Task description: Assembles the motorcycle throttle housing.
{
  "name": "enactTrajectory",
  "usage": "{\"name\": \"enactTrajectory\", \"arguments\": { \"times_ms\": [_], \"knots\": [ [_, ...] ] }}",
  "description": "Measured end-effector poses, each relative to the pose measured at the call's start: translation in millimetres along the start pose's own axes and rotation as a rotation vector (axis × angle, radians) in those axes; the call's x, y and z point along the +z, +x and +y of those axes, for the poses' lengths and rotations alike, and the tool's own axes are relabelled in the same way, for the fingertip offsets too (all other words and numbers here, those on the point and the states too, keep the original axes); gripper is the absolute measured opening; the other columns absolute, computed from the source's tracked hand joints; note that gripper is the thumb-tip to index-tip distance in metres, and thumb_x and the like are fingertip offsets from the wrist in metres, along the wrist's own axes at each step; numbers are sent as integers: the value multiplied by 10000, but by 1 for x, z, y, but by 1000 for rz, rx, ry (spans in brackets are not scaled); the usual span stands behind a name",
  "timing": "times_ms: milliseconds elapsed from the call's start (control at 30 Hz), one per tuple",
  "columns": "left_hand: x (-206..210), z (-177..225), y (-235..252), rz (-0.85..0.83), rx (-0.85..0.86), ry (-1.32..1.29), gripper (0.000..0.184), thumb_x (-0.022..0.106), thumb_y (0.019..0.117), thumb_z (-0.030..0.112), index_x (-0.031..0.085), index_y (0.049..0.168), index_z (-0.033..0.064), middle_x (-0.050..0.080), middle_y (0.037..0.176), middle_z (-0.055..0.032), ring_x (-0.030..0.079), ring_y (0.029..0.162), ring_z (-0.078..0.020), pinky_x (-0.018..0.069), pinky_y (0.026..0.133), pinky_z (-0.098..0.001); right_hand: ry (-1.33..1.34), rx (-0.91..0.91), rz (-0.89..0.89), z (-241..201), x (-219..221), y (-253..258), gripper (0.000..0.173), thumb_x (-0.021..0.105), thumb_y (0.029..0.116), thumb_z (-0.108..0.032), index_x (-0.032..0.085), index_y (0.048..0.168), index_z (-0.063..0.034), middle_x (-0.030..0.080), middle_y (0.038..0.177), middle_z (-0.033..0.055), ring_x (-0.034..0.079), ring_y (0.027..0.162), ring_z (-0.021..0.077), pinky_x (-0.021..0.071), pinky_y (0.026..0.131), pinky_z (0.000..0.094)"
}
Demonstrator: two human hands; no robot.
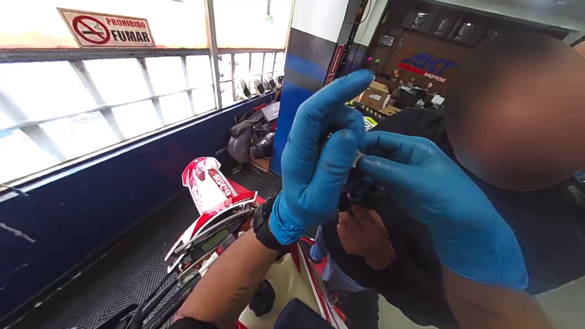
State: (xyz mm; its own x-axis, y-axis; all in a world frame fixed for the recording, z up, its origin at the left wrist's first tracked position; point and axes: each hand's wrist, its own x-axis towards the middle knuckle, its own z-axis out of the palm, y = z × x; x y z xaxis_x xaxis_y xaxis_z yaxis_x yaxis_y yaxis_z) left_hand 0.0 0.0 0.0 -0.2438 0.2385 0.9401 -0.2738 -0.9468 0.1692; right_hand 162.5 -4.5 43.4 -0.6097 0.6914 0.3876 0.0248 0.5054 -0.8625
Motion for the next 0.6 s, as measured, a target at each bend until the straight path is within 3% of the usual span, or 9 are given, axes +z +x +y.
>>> {"name": "enactTrajectory", "arguments": {
  "times_ms": [100, 167, 267, 333, 400, 500, 600],
  "knots": [
    [-29, -13, -36, -31, -165, 222, 404, 461, 1076, 207, 499, 1431, 18, 637, 1240, -53, 614, 1127, -139, 531, 988, -343, -237, 48, 94, -3, -7, 0, 248, 668, 900, 37, 706, 1139, -17, 734, 919, 49, 696, 771, 83, 596, 691, 193],
    [-48, -20, -62, -68, -324, 349, 421, 490, 1059, 229, 558, 1386, -27, 615, 1335, -146, 598, 1232, -227, 519, 1057, -418, -453, 69, 96, -6, -18, 7, 247, 745, 851, 6, 747, 1093, -42, 757, 918, 29, 716, 793, 76, 606, 699, 186],
    [-64, -25, -87, -124, -511, 332, 432, 441, 1077, 227, 566, 1361, -73, 636, 1314, -172, 617, 1230, -227, 525, 1062, -393, -620, 129, -27, -7, -33, 19, 214, 775, 862, -107, 781, 1075, -99, 753, 890, -6, 707, 773, 64, 606, 664, 199],
    [-65, -24, -95, -147, -569, 261, 429, 412, 1084, 198, 547, 1371, -91, 644, 1322, -164, 628, 1225, -204, 531, 1061, -369, -741, 156, -111, -9, -38, 27, 190, 768, 882, -234, 804, 1064, -193, 754, 854, -79, 695, 729, 23, 591, 595, 193],
    [-61, -20, -100, -181, -599, 208, 450, 430, 1084, 223, 531, 1387, -93, 638, 1344, -154, 634, 1221, -178, 537, 1054, -349, -816, 157, -177, -12, -36, 36, 171, 758, 880, -268, 811, 1039, -236, 742, 829, -113, 670, 690, -2, 563, 539, 185],
    [-57, -14, -111, -249, -679, 117, 677, 598, 1020, 433, 462, 1454, -68, 635, 1341, -119, 647, 1186, -151, 564, 1015, -333, -819, 129, -300, -13, -38, 43, 206, 756, 886, -256, 797, 1088, -248, 753, 934, -130, 695, 814, -17, 604, 640, 175],
    [-55, -7, -114, -297, -723, 157, 813, 764, 898, 476, 458, 1464, -22, 682, 1229, -25, 671, 1070, -71, 594, 925, -269, -600, 121, -416, 1, -48, 48, 255, 763, 892, -144, 773, 1148, -142, 760, 1037, -40, 716, 924, 56, 629, 748, 208]
  ]
}}
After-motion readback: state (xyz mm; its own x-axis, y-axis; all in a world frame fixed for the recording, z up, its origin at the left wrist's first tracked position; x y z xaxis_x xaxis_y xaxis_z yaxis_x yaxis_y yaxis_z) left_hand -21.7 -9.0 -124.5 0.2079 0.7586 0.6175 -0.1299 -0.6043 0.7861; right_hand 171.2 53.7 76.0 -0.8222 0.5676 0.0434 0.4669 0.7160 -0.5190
